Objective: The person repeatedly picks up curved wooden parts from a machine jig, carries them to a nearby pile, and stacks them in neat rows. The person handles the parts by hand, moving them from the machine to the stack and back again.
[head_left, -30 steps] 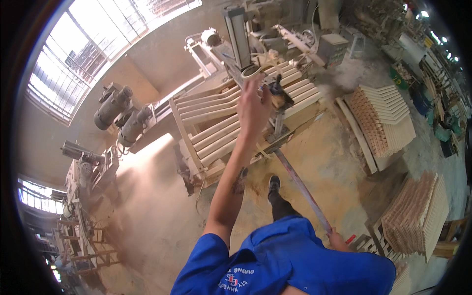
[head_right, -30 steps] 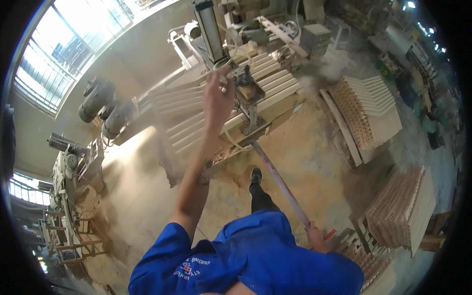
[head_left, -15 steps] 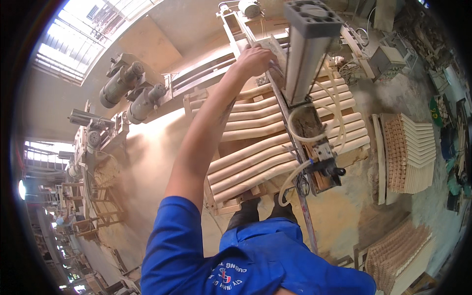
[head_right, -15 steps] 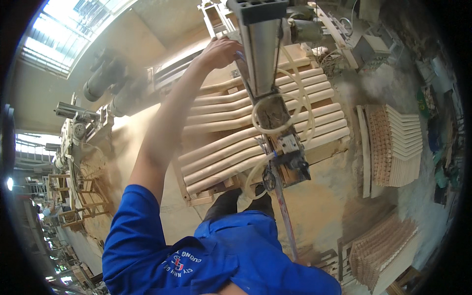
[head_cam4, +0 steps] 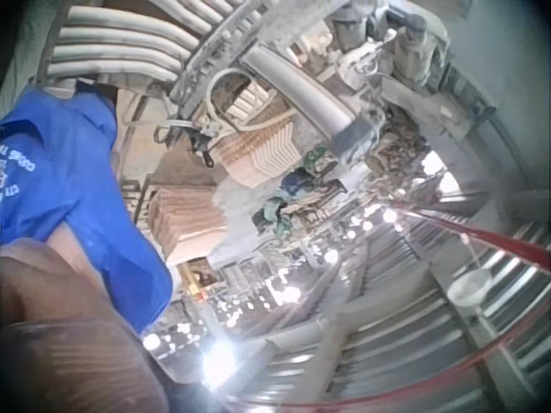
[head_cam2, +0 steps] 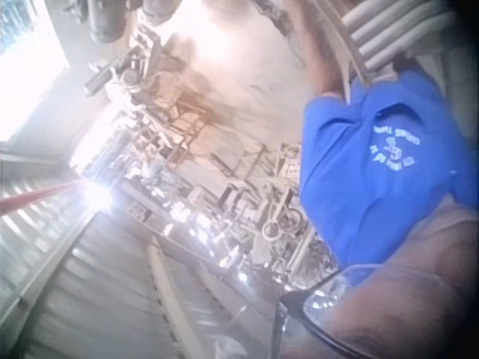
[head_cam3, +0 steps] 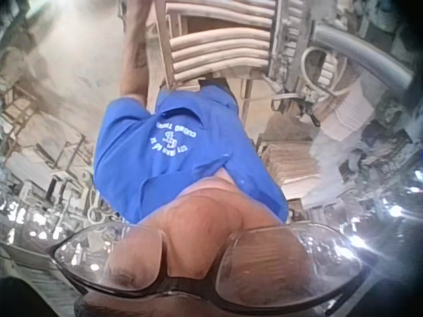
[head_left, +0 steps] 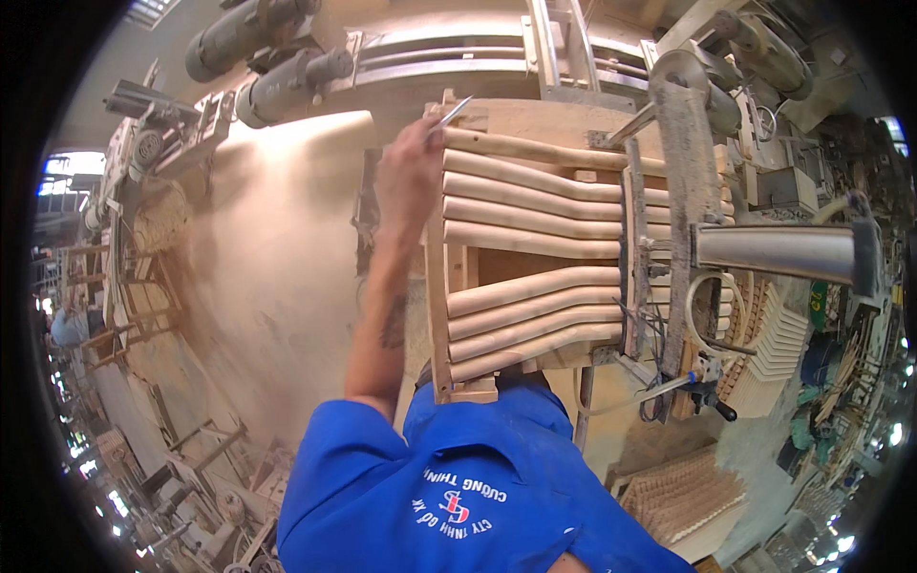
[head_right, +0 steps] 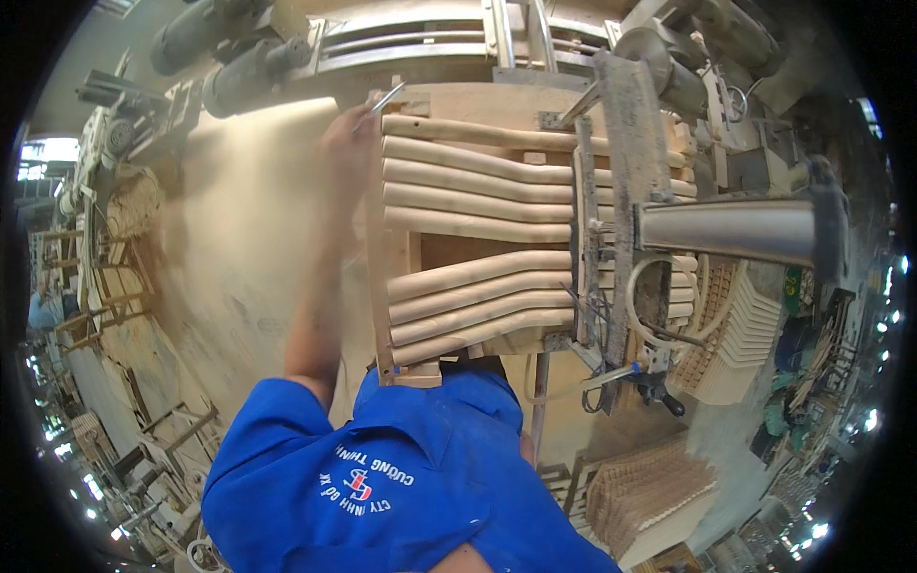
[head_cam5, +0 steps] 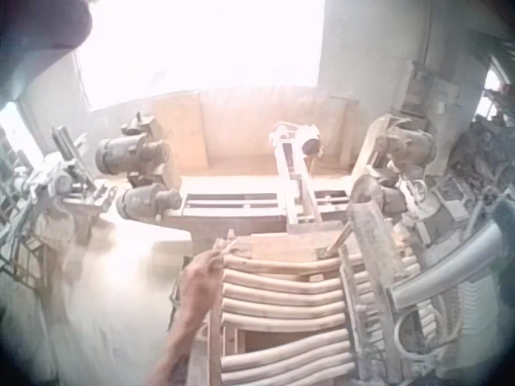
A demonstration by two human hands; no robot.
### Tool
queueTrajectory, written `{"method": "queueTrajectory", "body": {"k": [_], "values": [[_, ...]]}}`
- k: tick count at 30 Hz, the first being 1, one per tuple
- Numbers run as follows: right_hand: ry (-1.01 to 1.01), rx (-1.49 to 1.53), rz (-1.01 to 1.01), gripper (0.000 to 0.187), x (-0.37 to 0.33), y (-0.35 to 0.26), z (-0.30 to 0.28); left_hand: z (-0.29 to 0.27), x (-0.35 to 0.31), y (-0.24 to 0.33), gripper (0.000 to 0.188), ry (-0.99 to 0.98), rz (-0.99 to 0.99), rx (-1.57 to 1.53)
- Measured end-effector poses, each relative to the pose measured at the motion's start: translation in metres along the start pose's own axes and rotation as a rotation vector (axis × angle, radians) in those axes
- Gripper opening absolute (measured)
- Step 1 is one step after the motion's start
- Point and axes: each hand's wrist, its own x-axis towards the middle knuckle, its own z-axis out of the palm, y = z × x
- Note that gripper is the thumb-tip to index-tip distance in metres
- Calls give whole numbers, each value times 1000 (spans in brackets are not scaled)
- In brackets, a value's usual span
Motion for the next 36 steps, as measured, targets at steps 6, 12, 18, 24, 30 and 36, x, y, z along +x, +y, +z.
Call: {"method": "queueTrajectory", "body": {"k": [6, 12, 18, 24, 30, 36], "values": [[58, -165, -46, 29, -10, -7, 6, -21, -27, -44, 20, -178, -85, 99], [3, 70, 173, 29, -11, -44, -26, -9, -29, -56, 21, -174, 34, 154], [39, -4, 107, 33, -13, -38, -9, -13, -29, -60, 19, -205, 34, 115], [24, -74, -31, 39, -9, -23, 11, -28, -33, -65, 20, -244, 21, 84], [14, -70, -66, 38, -2, -27, 20, -45, -41, -65, 20, -298, 29, 80], [377, -74, 63, 30, -30, -22, -27, -48, -67, -41, 21, -102, -262, -386]]}}
